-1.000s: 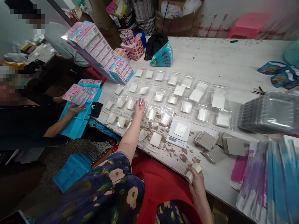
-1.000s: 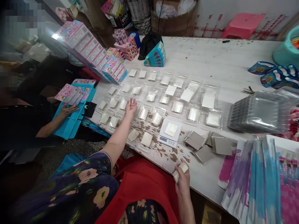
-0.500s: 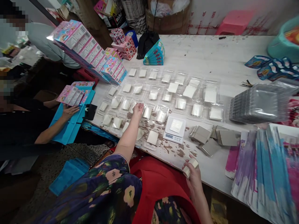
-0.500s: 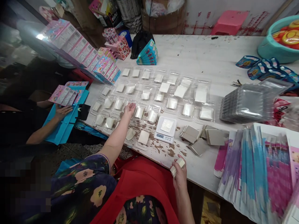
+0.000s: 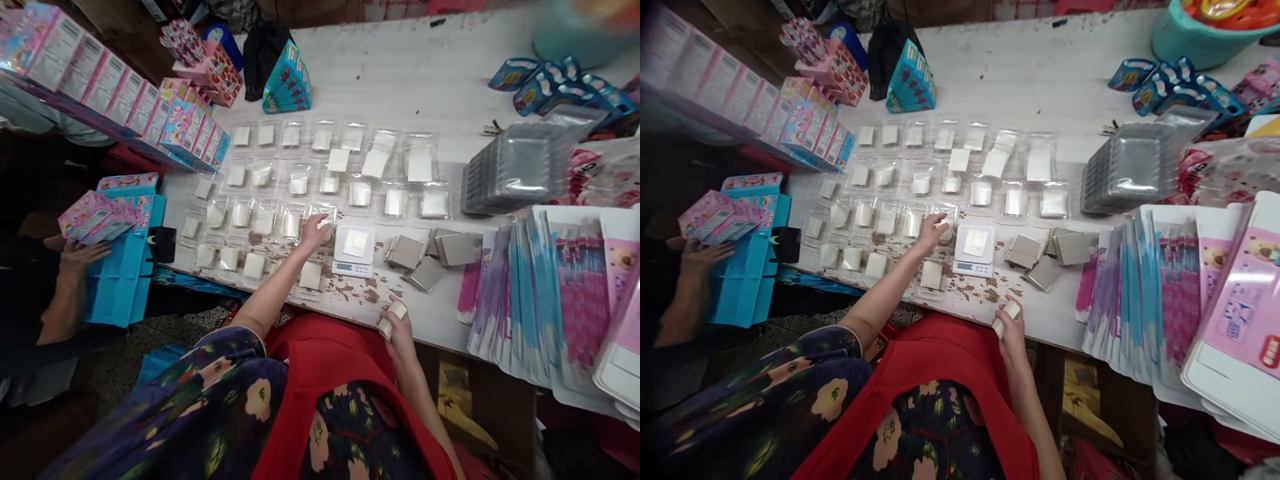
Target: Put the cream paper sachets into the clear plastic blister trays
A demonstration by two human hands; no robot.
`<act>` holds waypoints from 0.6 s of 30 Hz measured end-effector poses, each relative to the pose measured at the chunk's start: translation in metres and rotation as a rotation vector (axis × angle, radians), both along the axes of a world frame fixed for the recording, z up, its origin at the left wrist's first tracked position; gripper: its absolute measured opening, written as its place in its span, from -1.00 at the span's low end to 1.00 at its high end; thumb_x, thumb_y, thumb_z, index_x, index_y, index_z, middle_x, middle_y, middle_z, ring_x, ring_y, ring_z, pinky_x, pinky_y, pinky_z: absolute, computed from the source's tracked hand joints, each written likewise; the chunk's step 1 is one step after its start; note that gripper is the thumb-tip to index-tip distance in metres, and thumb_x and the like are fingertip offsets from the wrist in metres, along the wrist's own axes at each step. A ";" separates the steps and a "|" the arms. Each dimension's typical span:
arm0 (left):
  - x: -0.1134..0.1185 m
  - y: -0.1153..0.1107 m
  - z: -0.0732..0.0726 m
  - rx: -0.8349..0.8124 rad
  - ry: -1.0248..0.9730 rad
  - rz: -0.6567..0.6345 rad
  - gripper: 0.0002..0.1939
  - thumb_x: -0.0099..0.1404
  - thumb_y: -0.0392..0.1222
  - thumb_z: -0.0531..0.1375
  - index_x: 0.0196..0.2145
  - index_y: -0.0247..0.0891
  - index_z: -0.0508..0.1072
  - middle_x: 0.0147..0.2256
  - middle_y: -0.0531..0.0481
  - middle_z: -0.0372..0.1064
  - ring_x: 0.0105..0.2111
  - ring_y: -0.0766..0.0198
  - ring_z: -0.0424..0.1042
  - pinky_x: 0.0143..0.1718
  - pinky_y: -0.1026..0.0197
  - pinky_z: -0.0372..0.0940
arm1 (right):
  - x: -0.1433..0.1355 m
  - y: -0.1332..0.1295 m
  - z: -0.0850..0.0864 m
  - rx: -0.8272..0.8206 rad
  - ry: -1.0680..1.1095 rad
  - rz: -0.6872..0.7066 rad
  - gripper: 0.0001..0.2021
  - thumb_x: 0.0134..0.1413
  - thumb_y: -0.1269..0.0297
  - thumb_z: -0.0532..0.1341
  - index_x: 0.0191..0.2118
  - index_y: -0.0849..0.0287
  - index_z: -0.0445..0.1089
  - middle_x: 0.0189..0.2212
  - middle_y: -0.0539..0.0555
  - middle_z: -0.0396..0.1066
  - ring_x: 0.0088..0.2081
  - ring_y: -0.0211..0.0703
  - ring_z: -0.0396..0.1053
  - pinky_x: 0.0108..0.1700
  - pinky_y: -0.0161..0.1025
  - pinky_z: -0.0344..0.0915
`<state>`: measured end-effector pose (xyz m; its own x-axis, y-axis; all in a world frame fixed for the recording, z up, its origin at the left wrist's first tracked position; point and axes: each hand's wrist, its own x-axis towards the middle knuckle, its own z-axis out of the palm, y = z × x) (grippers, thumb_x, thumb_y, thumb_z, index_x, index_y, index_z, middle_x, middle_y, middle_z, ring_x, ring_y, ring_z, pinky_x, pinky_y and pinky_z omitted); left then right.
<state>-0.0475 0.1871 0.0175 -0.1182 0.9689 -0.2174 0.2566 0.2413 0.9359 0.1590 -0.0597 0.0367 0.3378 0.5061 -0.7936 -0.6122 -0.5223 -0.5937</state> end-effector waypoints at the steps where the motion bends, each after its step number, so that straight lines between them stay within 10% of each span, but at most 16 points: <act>1: 0.012 0.000 -0.001 -0.004 0.064 -0.140 -0.79 0.03 -0.40 0.30 -0.33 -0.22 0.51 -0.20 -0.05 0.39 -0.08 0.10 0.34 0.11 0.07 0.18 | 0.001 0.000 0.001 -0.002 -0.001 -0.003 -0.41 -0.35 0.38 0.33 -0.03 0.04 0.33 -0.39 -0.12 0.31 -0.54 -0.38 0.24 -0.54 -0.39 0.23; 8: 0.050 0.014 0.002 -0.010 0.331 -0.549 -0.78 -0.01 -0.47 0.26 -0.37 -0.25 0.49 -0.18 -0.12 0.36 0.02 -0.10 0.22 0.15 -0.09 0.05 | 0.007 -0.008 0.004 -0.035 0.013 -0.048 -0.42 -0.34 0.39 0.32 -0.03 0.04 0.32 -0.39 -0.12 0.30 -0.53 -0.38 0.24 -0.52 -0.39 0.25; 18: 0.046 -0.005 0.004 0.208 0.849 -0.908 -0.76 0.32 -0.29 0.03 -0.16 -0.28 0.46 -0.15 -0.12 0.37 -0.11 0.11 0.30 -0.10 0.07 0.24 | 0.004 -0.007 -0.001 -0.006 0.049 -0.064 -0.44 -0.34 0.41 0.33 -0.06 0.02 0.34 -0.39 -0.13 0.31 -0.54 -0.40 0.24 -0.54 -0.40 0.25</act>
